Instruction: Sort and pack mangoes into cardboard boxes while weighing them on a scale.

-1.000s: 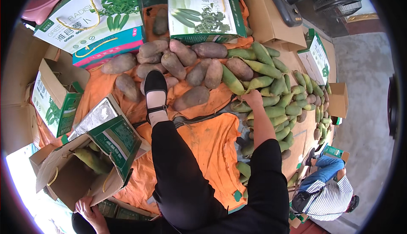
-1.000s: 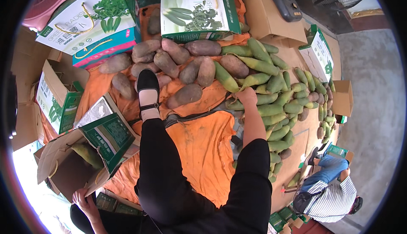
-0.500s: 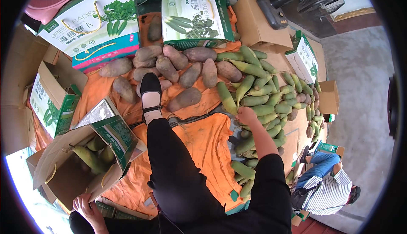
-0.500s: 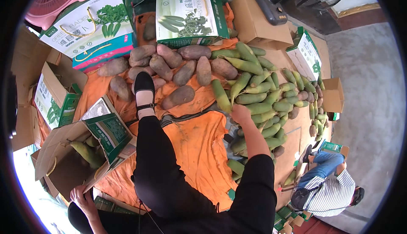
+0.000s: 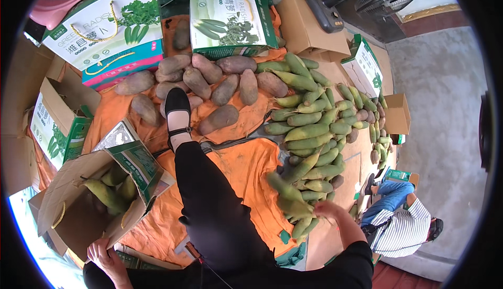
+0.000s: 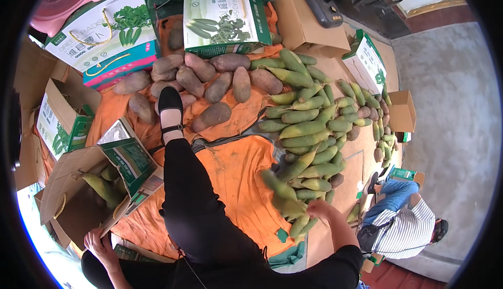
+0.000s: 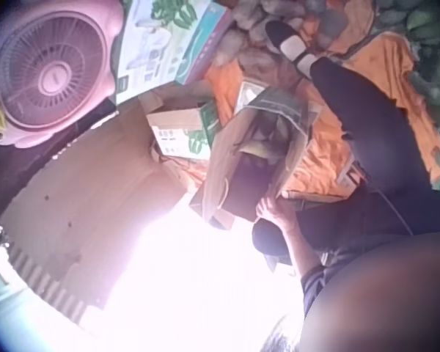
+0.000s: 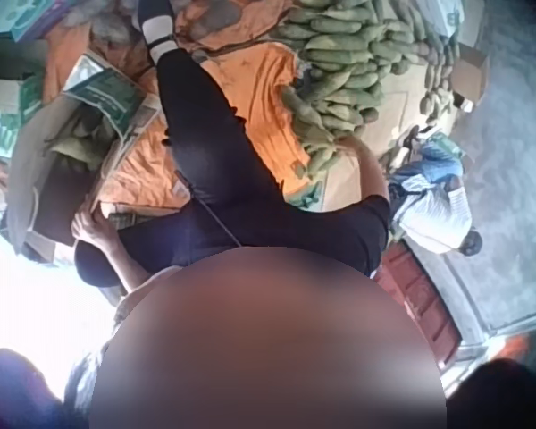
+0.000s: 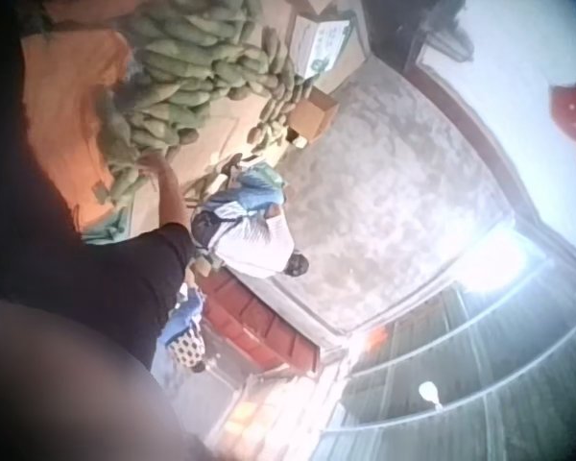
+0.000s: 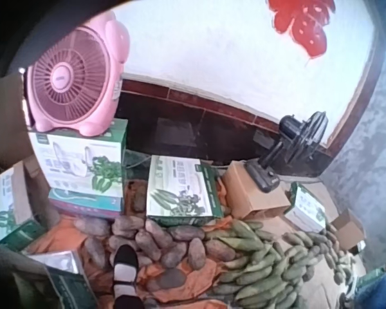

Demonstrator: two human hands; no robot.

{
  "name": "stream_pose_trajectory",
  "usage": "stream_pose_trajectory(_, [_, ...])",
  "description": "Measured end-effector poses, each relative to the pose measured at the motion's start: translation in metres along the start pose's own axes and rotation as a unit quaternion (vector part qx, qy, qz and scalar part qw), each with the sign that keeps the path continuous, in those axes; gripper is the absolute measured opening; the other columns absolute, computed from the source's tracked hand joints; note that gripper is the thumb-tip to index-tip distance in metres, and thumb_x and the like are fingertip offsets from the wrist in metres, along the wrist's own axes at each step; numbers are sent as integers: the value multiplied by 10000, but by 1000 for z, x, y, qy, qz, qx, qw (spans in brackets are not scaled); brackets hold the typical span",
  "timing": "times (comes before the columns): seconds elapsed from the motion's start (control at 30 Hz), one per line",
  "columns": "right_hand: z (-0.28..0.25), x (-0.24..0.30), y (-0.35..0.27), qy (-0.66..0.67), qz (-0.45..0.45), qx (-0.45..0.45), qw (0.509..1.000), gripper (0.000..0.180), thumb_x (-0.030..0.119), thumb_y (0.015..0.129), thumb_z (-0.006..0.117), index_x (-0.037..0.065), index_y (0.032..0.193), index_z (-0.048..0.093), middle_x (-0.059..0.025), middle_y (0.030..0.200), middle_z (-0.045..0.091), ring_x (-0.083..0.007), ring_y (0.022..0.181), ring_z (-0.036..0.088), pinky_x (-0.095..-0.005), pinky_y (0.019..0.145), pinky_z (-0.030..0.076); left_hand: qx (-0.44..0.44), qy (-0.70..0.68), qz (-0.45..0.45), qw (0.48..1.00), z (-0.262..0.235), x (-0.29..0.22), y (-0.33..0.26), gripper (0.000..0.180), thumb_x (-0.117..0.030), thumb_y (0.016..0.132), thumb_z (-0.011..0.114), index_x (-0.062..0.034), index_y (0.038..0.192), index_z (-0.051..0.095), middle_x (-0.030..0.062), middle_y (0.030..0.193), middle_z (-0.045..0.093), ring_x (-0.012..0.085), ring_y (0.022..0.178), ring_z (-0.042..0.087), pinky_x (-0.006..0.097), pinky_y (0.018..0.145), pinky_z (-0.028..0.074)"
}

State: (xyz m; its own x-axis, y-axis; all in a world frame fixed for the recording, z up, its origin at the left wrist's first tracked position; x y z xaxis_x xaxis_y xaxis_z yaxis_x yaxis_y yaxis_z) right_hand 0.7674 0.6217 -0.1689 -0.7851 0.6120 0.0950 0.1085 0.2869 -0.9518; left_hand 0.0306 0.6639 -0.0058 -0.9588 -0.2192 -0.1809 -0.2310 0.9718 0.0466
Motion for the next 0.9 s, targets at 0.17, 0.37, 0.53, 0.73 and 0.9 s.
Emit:
stream_pose_trajectory(0.17, [31,-89,6,-311,142,85,936,260,348,777,662,98,814,721,-46,698,690,-167,694,675,-352,664,518,-7,19,3,1000,-2,-3,3,74,-69,810,580,-60,878,554,83,851,568,282,846,536,398,871,368])
stream_pose_trajectory(0.37, [-109,142,95,-112,-141,-294,939,179,264,835,573,111,836,666,-134,864,666,-343,848,629,-447,719,495,-3,42,0,999,-8,2,-1,82,-73,819,581,-55,895,554,90,869,567,292,862,531,404,866,372])
stream_pose_trajectory(0.53, [-214,340,117,-198,-339,-493,776,133,191,835,597,86,915,609,-155,920,607,-362,905,581,-444,774,489,14,26,-28,999,1,1,2,89,-52,811,575,-53,897,550,94,874,564,289,868,529,404,861,371])
stream_pose_trajectory(0.73, [-273,411,194,-346,-140,-515,772,294,127,820,602,127,1111,561,-72,1105,600,-273,1077,552,-458,882,462,24,31,-46,998,3,7,-3,114,-25,787,557,-49,898,548,93,875,561,280,870,527,394,859,363])
stream_pose_trajectory(0.9, [-283,387,223,-389,-20,-478,787,382,150,858,565,178,1232,497,3,1279,482,-194,1210,440,-510,967,364,36,26,-82,996,2,12,-4,148,3,766,549,-30,910,544,92,881,551,278,882,520,386,865,354])
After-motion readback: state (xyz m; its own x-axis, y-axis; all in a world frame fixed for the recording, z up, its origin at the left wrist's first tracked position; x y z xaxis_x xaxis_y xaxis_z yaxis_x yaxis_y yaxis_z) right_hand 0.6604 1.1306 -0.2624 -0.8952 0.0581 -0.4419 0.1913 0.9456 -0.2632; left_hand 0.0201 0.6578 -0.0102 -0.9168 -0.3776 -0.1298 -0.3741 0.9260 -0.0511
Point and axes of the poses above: each hand's wrist, its own y-axis towards the middle knuckle, its own z-axis out of the palm, x = y × z, the point moved 10 cm from there along y, towards the middle knuckle
